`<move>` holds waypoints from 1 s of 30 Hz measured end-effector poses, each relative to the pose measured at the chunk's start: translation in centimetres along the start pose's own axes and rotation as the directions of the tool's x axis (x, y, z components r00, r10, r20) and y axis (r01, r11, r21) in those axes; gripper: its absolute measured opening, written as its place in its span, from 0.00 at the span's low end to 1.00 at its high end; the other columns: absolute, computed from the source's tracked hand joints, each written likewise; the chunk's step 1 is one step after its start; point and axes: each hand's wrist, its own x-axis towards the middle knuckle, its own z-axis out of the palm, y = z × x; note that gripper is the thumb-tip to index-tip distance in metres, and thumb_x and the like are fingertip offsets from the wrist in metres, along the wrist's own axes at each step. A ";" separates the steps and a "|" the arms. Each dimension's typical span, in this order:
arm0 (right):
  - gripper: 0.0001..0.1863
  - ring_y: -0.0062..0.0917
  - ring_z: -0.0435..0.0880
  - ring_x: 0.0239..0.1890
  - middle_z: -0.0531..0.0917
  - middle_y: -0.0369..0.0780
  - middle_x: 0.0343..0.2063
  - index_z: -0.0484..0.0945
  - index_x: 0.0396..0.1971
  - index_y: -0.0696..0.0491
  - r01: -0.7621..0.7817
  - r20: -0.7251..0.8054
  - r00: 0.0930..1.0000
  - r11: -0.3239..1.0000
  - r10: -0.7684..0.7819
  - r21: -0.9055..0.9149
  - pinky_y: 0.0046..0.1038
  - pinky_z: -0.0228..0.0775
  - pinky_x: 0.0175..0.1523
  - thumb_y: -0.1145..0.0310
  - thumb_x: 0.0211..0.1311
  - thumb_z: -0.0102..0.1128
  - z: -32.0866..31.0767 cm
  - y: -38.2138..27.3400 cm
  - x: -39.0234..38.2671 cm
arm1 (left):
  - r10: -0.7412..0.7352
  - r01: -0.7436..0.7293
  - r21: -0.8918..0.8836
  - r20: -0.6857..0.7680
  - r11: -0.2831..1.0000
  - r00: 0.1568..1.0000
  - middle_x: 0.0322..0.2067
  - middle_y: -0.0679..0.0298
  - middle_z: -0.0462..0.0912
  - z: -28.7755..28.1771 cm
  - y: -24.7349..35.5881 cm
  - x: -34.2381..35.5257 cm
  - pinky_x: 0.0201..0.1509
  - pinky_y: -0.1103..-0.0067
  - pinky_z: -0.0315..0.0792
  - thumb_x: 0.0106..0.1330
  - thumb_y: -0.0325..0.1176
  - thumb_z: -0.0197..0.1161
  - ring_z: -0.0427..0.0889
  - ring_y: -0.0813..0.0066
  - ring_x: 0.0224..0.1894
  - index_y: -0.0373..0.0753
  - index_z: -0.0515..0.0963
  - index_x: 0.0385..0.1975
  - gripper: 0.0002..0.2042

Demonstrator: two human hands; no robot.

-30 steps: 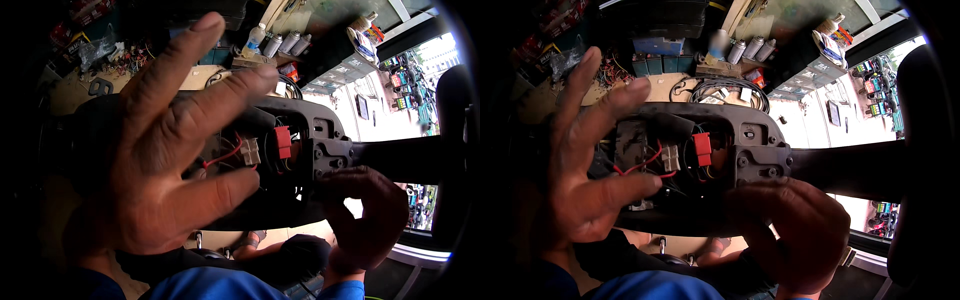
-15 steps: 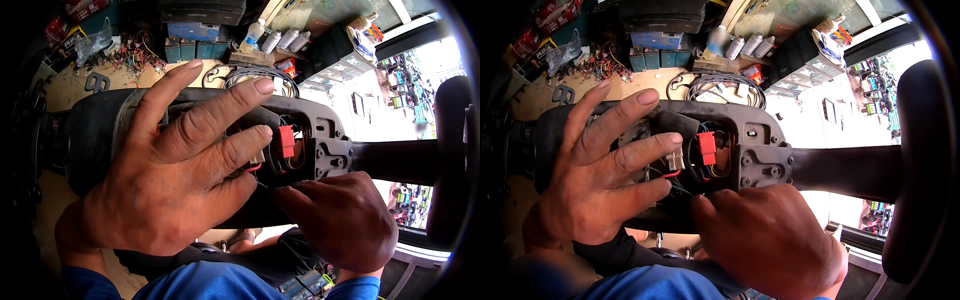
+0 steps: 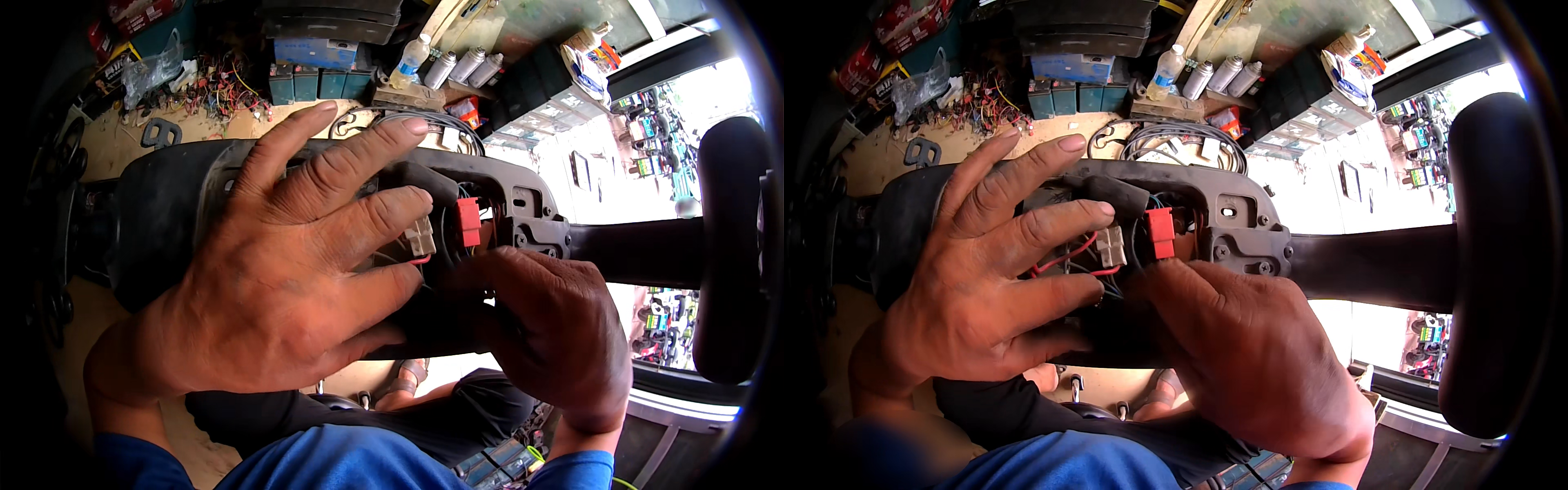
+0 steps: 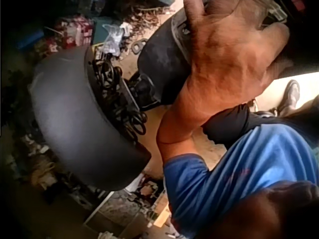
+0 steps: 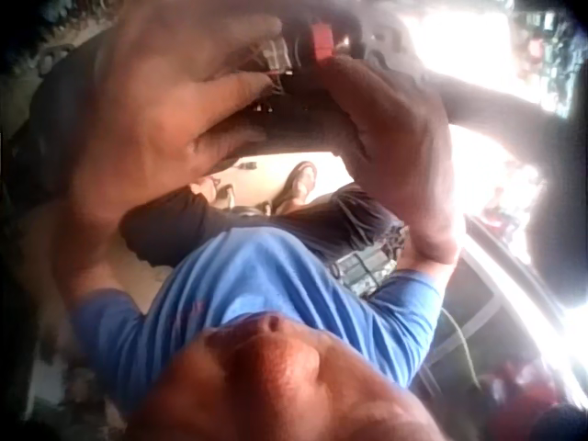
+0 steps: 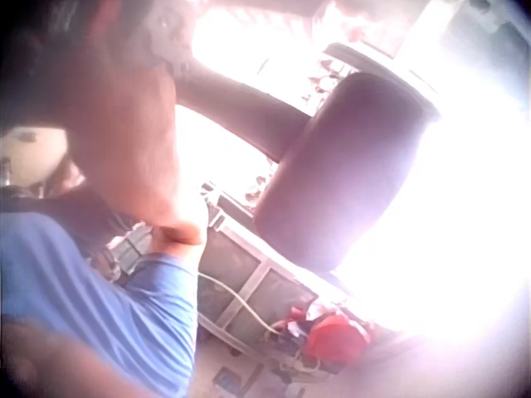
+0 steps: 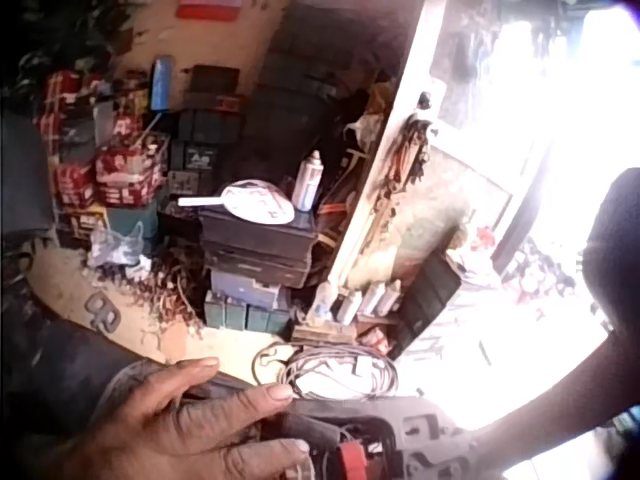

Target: The person removes screws from a scooter using a screwdriver and then handles the internal wiring and electrical connectors of the tail assembly.

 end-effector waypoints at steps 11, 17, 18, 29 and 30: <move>0.10 0.36 0.88 0.29 0.86 0.44 0.29 0.83 0.36 0.56 0.061 -0.450 0.886 0.991 -0.111 -0.123 0.31 0.78 0.35 0.84 0.55 0.66 3.2 1.6 -1.2 | -0.019 0.023 0.107 -0.044 0.994 0.999 0.56 0.56 0.83 0.0 1.1 1.0 0.73 0.42 0.57 0.37 0.41 0.81 0.70 0.41 0.72 0.43 0.85 0.27 0.17; 0.10 0.33 0.87 0.31 0.85 0.44 0.32 0.85 0.34 0.55 0.026 -0.485 0.867 0.983 -0.113 -0.184 0.29 0.76 0.34 0.85 0.53 0.66 2.9 1.1 -1.4 | -0.070 0.083 0.130 -0.105 0.988 0.992 0.55 0.57 0.83 1.0 1.7 1.2 0.73 0.42 0.55 0.42 0.35 0.80 0.70 0.42 0.72 0.42 0.83 0.27 0.14; 0.11 0.33 0.87 0.30 0.84 0.43 0.32 0.85 0.34 0.55 0.040 -0.477 0.870 0.981 -0.127 -0.188 0.28 0.76 0.34 0.85 0.53 0.66 2.8 1.0 -1.6 | -0.068 0.081 0.122 -0.109 0.989 0.992 0.55 0.57 0.83 1.0 1.7 1.3 0.73 0.42 0.55 0.43 0.33 0.80 0.70 0.42 0.72 0.42 0.83 0.27 0.13; 0.13 0.33 0.83 0.25 0.76 0.36 0.26 0.84 0.39 0.48 0.009 -0.071 0.997 0.955 -0.032 -0.297 0.36 0.74 0.27 0.71 0.51 0.65 0.8 -0.6 -3.7 | 0.064 -0.056 0.103 -0.078 0.993 0.995 0.62 0.56 0.80 1.0 1.7 0.8 0.74 0.38 0.53 0.46 0.29 0.72 0.67 0.40 0.74 0.42 0.81 0.25 0.07; 0.12 0.33 0.83 0.24 0.77 0.37 0.26 0.84 0.39 0.48 0.039 -0.047 0.997 0.959 -0.054 -0.282 0.36 0.73 0.27 0.70 0.52 0.64 0.5 -0.4 -3.4 | 0.072 -0.064 0.102 -0.074 0.993 0.995 0.62 0.56 0.80 1.1 1.6 0.8 0.74 0.38 0.53 0.46 0.30 0.72 0.66 0.40 0.74 0.42 0.81 0.24 0.07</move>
